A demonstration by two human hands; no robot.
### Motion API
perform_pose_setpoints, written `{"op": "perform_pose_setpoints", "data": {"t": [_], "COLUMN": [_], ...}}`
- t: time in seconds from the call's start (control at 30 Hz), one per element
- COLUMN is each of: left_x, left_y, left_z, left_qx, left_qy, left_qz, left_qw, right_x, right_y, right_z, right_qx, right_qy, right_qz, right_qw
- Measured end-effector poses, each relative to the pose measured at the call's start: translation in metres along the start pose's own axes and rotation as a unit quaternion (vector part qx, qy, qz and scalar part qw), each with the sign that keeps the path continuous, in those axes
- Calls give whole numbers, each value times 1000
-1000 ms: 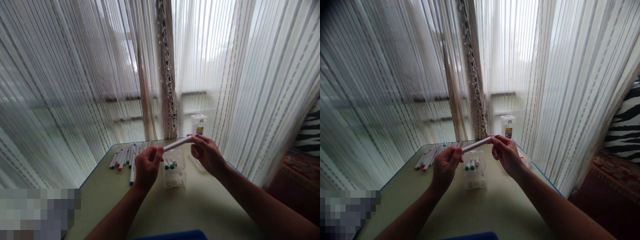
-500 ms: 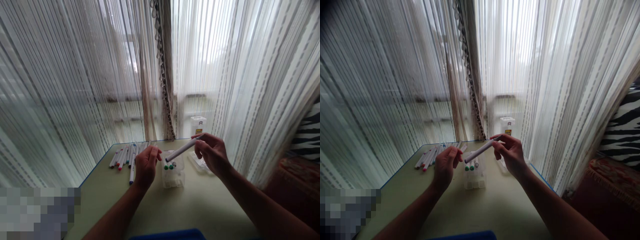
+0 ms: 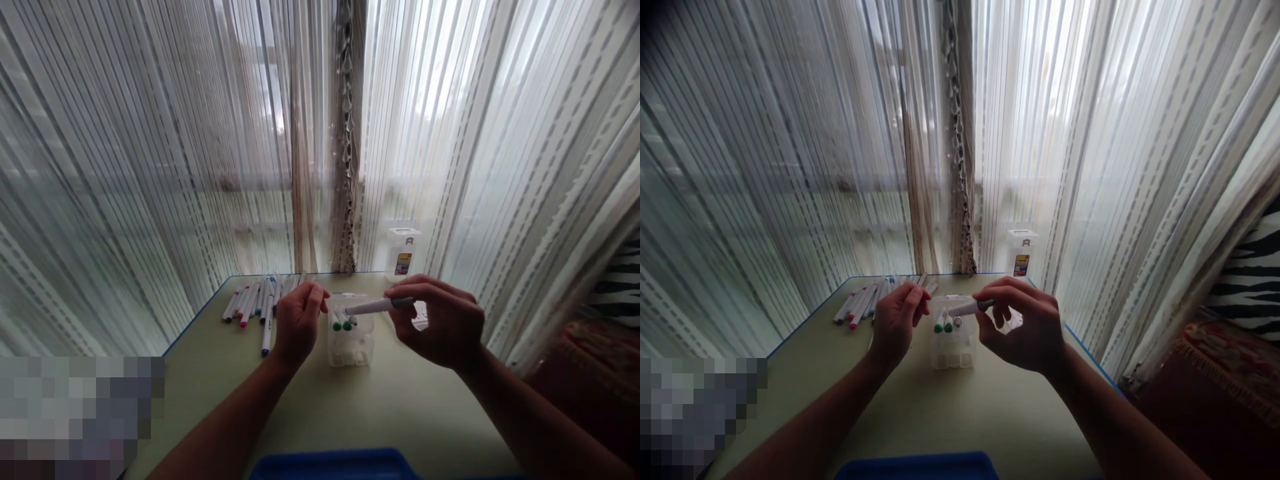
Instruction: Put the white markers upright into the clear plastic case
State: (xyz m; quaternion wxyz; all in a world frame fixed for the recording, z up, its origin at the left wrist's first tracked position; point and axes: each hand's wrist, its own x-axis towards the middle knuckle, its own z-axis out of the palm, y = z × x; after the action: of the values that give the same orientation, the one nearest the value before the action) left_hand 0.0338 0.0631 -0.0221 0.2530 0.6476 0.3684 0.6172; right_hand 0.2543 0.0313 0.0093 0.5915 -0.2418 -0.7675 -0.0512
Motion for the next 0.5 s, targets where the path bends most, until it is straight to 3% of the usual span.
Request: {"op": "perform_pose_setpoints", "data": {"t": [0.3, 0.5], "left_x": [-1, -1], "left_y": [0, -1], "left_z": [0, 2], "left_qx": [11, 10], "left_qy": [-4, -3], "left_qz": [4, 1], "left_qw": [1000, 1000], "right_x": [1, 0], "right_y": [2, 7], "right_z": [1, 6], "right_qx": [-102, -102], "right_qy": [-74, -151], "right_qz": [-120, -106], "right_qw": [985, 977]}}
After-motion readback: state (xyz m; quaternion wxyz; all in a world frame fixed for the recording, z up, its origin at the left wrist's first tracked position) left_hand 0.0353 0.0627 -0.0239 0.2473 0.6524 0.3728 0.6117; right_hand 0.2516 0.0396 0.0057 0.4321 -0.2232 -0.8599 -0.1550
